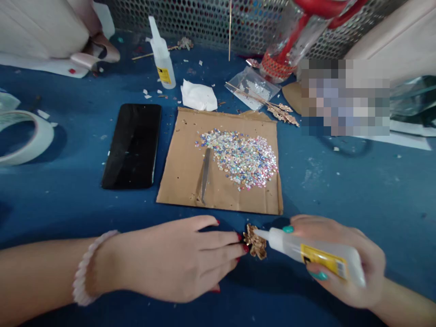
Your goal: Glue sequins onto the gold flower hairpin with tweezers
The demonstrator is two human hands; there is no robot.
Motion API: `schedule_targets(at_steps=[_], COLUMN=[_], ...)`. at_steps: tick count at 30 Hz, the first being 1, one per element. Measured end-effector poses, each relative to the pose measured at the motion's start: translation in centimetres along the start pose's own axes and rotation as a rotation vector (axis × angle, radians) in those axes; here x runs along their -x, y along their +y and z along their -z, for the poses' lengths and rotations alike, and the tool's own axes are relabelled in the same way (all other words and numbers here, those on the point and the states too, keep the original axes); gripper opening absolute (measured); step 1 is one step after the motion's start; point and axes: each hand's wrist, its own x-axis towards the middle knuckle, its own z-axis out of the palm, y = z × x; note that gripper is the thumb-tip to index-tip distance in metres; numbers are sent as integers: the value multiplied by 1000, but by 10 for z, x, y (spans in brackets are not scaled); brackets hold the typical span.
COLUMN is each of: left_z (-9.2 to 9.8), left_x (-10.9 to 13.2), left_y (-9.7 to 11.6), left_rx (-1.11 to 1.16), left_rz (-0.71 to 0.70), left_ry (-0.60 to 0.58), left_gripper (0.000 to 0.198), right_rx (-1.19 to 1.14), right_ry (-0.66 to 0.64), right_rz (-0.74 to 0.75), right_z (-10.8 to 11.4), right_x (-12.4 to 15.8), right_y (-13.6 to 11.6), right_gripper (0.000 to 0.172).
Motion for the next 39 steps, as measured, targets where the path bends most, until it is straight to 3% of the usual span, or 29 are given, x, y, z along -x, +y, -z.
schedule_targets(at_steps=[16, 19, 22, 24, 28, 34, 39], left_z=[11, 15, 16, 14, 16, 19, 19], left_x=[0, -3, -1, 1, 2, -2, 0], left_y=[7, 17, 32, 43, 52, 50, 47], left_rx=[-45, -73, -120, -168, -247, -343, -341], left_rz=[15, 98, 270, 367, 423, 549, 540], left_ry=[-55, -79, -75, -98, -98, -92, -141], left_gripper=[34, 28, 21, 26, 41, 35, 31], right_rx=[3, -19, -64, -88, -136, -174, -219], right_ry=[27, 28, 23, 16, -33, -28, 40], right_rz=[-31, -48, -37, -28, -22, -11, -55], right_z=[0, 0, -1, -1, -1, -3, -2], right_x=[5, 4, 1, -1, -3, -4, 1], right_y=[0, -1, -2, -2, -3, -7, -5], right_gripper=[21, 22, 21, 22, 22, 21, 23])
